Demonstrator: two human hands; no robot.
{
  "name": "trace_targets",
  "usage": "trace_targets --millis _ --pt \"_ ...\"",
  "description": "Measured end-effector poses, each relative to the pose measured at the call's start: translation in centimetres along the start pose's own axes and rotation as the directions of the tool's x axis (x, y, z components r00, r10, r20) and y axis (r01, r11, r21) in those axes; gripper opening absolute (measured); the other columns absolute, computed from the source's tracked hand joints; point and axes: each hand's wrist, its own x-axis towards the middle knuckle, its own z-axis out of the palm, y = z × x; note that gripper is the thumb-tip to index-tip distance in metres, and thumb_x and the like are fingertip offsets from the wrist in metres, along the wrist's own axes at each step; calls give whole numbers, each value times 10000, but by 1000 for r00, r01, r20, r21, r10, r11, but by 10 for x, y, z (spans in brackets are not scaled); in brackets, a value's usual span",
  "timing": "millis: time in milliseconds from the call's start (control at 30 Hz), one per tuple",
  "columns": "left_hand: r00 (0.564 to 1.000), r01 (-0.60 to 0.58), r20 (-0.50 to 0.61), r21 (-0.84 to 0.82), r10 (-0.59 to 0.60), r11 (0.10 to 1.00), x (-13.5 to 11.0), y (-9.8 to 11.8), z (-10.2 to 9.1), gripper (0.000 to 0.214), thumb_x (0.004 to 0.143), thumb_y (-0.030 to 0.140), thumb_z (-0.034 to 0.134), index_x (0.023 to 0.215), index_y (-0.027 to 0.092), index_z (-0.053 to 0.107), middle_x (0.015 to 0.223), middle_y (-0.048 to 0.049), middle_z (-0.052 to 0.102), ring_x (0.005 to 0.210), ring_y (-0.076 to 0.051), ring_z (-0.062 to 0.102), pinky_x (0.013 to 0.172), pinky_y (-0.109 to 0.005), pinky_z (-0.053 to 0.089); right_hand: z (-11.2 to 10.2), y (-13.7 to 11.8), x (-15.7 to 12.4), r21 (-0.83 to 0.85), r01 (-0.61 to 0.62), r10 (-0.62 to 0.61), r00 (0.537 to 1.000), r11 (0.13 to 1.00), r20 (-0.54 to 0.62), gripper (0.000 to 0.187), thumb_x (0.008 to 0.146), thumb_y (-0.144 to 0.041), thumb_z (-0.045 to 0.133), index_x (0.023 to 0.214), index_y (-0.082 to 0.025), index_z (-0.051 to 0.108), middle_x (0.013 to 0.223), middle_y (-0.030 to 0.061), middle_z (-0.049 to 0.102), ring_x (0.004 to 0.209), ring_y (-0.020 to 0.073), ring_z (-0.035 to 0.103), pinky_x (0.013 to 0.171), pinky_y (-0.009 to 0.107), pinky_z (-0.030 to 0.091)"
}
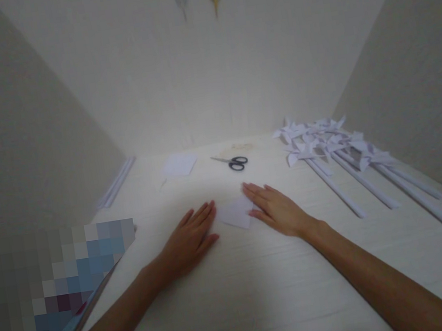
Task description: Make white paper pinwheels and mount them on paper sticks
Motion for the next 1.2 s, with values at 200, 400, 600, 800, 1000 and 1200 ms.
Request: trace_targets --millis 200,400,600,800,1000,1200 --pt "982 176 -81 69 -171 982 4 0 5 618 849 491 153 1306 90 266 1401 -114 199 1293 -229 145 1022 -447 197 -1 -9 0 18 181 -182 980 983 85 519 873 -415 263 1324 -159 263 1378 93 269 1260 188 257 1028 441 227" --pt "957 240 -181 69 -225 968 7 3 7 651 848 481 188 1310 22 210 1402 -165 161 1300 -236 92 1037 -450 160 1 -34 0 13 200 -200 974 980 107 698 827 -519 291 1328 -39 214 1386 174 185 1281 227 175 1035 401 233" --pt "997 -49 -67 -42 46 998 12 25 6 673 839 501 204 1315 26 185 1399 -157 181 1297 -193 120 1045 -330 190 4 -41 1 4 201 -200 977 980 79 709 822 -540 269 1334 -54 205 1381 163 220 1279 224 184 1032 403 243" --pt "999 -8 -40 -77 4 997 11 20 5 659 845 506 162 1319 49 188 1392 -148 207 1288 -190 161 1040 -335 204 6 -35 0 38 200 -203 975 979 88 711 819 -531 291 1348 -73 160 1390 157 192 1284 222 167 1031 416 237" --pt "999 44 -15 -45 -45 998 -1 -7 2 636 856 485 147 1321 54 194 1393 -144 202 1288 -180 164 1035 -327 209 6 -36 -1 24 205 -206 973 979 103 692 827 -526 268 1348 -83 165 1400 148 160 1287 220 156 1030 405 231" --pt "998 56 -17 -9 -57 998 -6 -12 4 658 849 503 145 1329 55 173 1400 -140 178 1292 -187 145 1042 -341 192 6 -17 5 -17 115 -113 989 993 94 632 845 -510 221 1354 -142 155 1413 103 146 1294 218 112 1033 442 182"
